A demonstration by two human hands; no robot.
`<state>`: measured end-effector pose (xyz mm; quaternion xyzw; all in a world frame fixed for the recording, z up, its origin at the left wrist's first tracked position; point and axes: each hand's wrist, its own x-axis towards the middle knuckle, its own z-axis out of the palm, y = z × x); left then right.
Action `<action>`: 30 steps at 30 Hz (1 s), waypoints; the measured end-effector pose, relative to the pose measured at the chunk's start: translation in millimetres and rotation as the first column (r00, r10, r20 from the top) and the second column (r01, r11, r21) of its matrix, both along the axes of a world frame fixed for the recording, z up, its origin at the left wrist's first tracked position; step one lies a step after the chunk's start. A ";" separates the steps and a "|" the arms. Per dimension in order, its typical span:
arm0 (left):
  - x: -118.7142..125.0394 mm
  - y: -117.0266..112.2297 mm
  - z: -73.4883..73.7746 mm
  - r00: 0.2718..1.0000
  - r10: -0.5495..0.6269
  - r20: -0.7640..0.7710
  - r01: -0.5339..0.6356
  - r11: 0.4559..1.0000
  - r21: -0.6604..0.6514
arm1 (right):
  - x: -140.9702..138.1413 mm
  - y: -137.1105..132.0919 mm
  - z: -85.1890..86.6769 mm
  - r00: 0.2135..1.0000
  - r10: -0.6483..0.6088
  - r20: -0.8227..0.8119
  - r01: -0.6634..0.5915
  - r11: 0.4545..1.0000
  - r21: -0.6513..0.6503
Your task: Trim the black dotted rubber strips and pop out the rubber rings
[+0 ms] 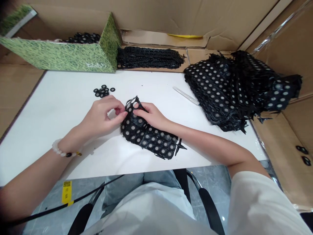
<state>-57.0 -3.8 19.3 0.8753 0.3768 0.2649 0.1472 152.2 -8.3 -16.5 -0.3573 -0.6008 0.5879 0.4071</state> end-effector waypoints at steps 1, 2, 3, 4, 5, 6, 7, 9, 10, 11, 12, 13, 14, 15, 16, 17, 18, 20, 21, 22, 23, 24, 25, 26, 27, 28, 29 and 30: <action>0.2 -0.3 1.3 0.999 -0.033 -0.035 0.032 0.999 -0.037 | 0.3 0.0 0.4 1.000 0.019 0.000 -0.019 1.000 0.003; 0.6 -0.5 2.2 0.997 -0.055 -0.061 0.051 0.996 -0.066 | 0.6 0.2 0.9 0.999 0.036 0.001 -0.036 0.999 -0.002; 1.1 -0.6 2.7 0.994 -0.075 -0.081 0.069 0.995 -0.076 | 1.0 0.5 1.2 0.998 0.055 0.005 -0.055 0.998 -0.012; 1.7 -0.6 2.9 0.989 -0.106 -0.103 0.098 0.992 -0.078 | 1.5 0.9 1.5 0.997 0.078 0.012 -0.078 0.997 -0.023; 2.2 -0.7 3.0 0.981 -0.148 -0.127 0.139 0.987 -0.081 | 2.0 1.5 1.6 0.994 0.108 0.019 -0.107 0.994 -0.031; 2.5 -0.9 3.1 0.970 -0.194 -0.149 0.183 0.979 -0.086 | 2.6 2.2 1.7 0.989 0.144 0.026 -0.143 0.989 -0.035; 2.8 -1.1 3.0 0.958 -0.235 -0.168 0.222 0.971 -0.089 | 3.2 3.0 1.6 0.983 0.182 0.031 -0.181 0.983 -0.037; 3.0 -1.5 2.4 0.941 -0.278 -0.195 0.266 0.960 -0.088 | 4.6 4.9 1.2 0.969 0.246 0.034 -0.245 0.969 -0.039; 3.0 -1.8 1.9 0.940 -0.276 -0.202 0.265 0.961 -0.082 | 5.4 6.0 1.0 0.962 0.270 0.033 -0.269 0.962 -0.042; 3.1 -2.0 1.2 0.943 -0.261 -0.205 0.252 0.965 -0.070 | 6.3 7.2 0.9 0.956 0.291 0.031 -0.289 0.956 -0.048; 3.2 -2.2 0.4 0.950 -0.235 -0.204 0.229 0.972 -0.052 | 7.1 8.2 0.7 0.951 0.308 0.029 -0.306 0.950 -0.055; 3.5 -2.5 -0.4 0.959 -0.200 -0.199 0.198 0.980 -0.028 | 7.7 9.1 0.4 0.947 0.321 0.026 -0.319 0.946 -0.060; 3.8 -2.7 -1.3 0.968 -0.163 -0.192 0.166 0.986 -0.001 | 8.2 9.9 0.1 0.943 0.331 0.022 -0.329 0.942 -0.065; 4.3 -3.0 -2.1 0.974 -0.134 -0.184 0.141 0.990 0.025 | 8.4 10.4 -0.4 0.941 0.339 0.018 -0.337 0.939 -0.068; 4.8 -3.4 -2.8 0.976 -0.118 -0.181 0.128 0.991 0.047 | 8.5 10.6 -1.0 0.939 0.343 0.016 -0.341 0.938 -0.069; 5.4 -3.8 -3.3 0.976 -0.115 -0.184 0.128 0.990 0.061 | 8.3 10.5 -1.7 0.939 0.343 0.014 -0.341 0.938 -0.068; 6.1 -4.2 -3.7 0.974 -0.124 -0.189 0.138 0.988 0.067 | 8.0 10.3 -2.4 0.940 0.341 0.015 -0.340 0.938 -0.066; 7.4 -5.1 -3.9 0.968 -0.155 -0.199 0.172 0.983 0.068 | 7.2 9.3 -3.4 0.939 0.342 0.026 -0.340 0.938 -0.063; 8.0 -5.5 -3.6 0.965 -0.167 -0.201 0.184 0.980 0.069 | 6.9 8.7 -3.6 0.938 0.345 0.032 -0.342 0.938 -0.060; 8.4 -5.9 -3.1 0.964 -0.175 -0.199 0.192 0.979 0.072 | 6.6 8.1 -3.5 0.937 0.347 0.038 -0.345 0.937 -0.054; 8.6 -6.2 -2.5 0.964 -0.178 -0.195 0.197 0.977 0.078 | 6.4 7.5 -3.2 0.936 0.349 0.047 -0.347 0.937 -0.045; 8.8 -6.4 -1.8 0.965 -0.178 -0.192 0.198 0.976 0.087 | 6.2 7.0 -2.8 0.935 0.349 0.055 -0.348 0.937 -0.032; 8.7 -6.7 -1.2 0.966 -0.175 -0.188 0.196 0.976 0.097 | 6.0 6.5 -2.3 0.934 0.351 0.063 -0.350 0.936 -0.016; 8.6 -7.0 -0.6 0.968 -0.170 -0.185 0.191 0.976 0.106 | 5.9 6.0 -1.8 0.932 0.355 0.073 -0.356 0.935 0.002; 8.5 -7.3 -0.2 0.969 -0.165 -0.182 0.187 0.976 0.111 | 5.8 5.6 -1.4 0.929 0.362 0.084 -0.364 0.931 0.019; 8.3 -7.7 0.1 0.970 -0.160 -0.181 0.182 0.976 0.115 | 5.7 5.3 -1.2 0.925 0.369 0.094 -0.374 0.927 0.033; 8.2 -8.1 0.2 0.971 -0.153 -0.183 0.176 0.977 0.119 | 5.7 5.1 -1.0 0.920 0.379 0.102 -0.385 0.922 0.045; 8.2 -8.7 0.2 0.972 -0.145 -0.186 0.169 0.978 0.123 | 5.8 5.0 -1.1 0.915 0.387 0.109 -0.394 0.917 0.052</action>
